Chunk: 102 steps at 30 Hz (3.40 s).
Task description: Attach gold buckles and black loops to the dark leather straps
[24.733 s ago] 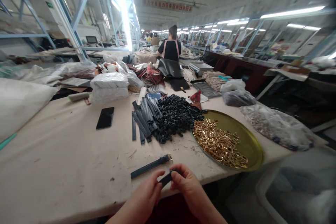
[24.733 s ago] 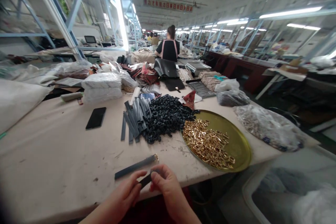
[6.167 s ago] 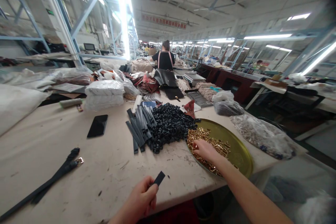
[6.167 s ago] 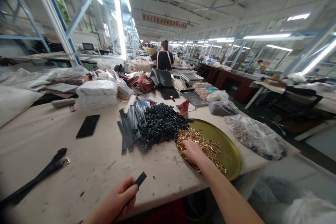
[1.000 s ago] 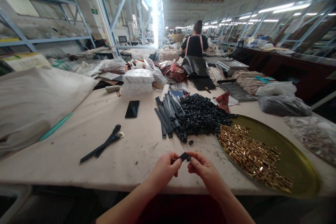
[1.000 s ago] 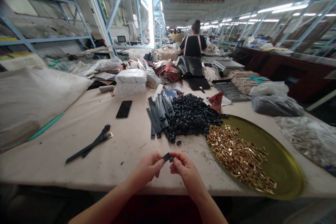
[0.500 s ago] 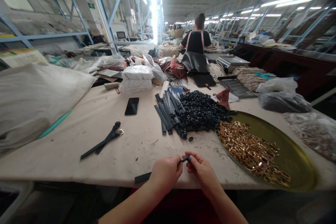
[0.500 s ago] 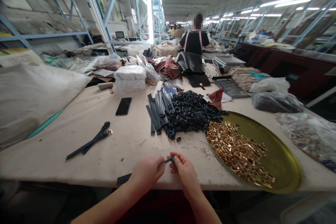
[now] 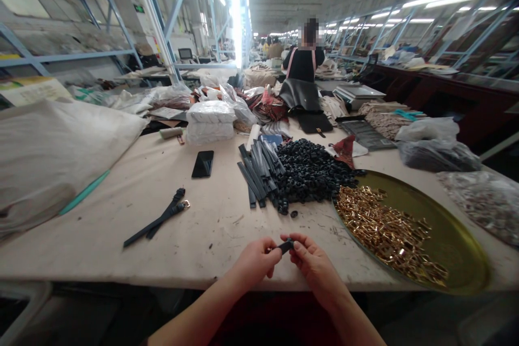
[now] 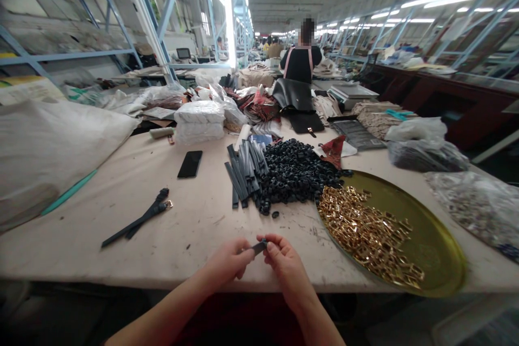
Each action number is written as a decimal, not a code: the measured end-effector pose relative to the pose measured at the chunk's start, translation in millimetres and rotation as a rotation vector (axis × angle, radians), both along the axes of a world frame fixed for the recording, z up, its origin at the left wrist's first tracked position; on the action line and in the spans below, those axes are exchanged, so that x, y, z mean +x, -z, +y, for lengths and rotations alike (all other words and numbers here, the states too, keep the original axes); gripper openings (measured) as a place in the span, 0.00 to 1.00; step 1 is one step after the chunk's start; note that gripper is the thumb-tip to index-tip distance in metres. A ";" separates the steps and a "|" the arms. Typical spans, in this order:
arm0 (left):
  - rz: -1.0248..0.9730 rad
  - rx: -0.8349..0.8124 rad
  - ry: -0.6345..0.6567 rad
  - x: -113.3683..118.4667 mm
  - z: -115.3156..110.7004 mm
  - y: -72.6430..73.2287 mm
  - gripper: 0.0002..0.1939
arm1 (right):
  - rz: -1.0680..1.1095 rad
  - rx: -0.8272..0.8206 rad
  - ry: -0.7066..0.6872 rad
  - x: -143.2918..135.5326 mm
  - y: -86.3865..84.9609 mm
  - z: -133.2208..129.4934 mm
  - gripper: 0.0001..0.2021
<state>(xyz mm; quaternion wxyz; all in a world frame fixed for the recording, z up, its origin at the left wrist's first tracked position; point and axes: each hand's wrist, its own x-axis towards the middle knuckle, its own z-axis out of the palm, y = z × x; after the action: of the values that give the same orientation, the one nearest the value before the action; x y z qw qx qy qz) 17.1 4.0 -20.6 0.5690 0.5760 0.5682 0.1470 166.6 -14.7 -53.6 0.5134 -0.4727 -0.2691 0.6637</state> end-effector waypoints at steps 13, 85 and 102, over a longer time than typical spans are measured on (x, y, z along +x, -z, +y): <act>-0.150 -0.155 0.009 -6.2 -1.6 2.2 0.08 | 0.126 -0.021 -0.014 -1.1 -2.1 -3.0 0.14; -0.170 0.080 0.097 -12.5 -27.1 -38.4 0.10 | -0.544 0.143 0.025 -11.7 -11.1 -20.3 0.16; -0.501 -0.161 0.141 -25.2 -27.2 -25.6 0.21 | 0.000 -0.015 -0.449 3.1 -31.9 -26.7 0.11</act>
<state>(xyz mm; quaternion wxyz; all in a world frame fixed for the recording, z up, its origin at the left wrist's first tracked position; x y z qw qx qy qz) -8.1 -23.2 5.1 0.7447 0.5127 0.3780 0.1992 169.6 -41.5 -21.7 0.3495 -0.4047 -0.3627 0.7632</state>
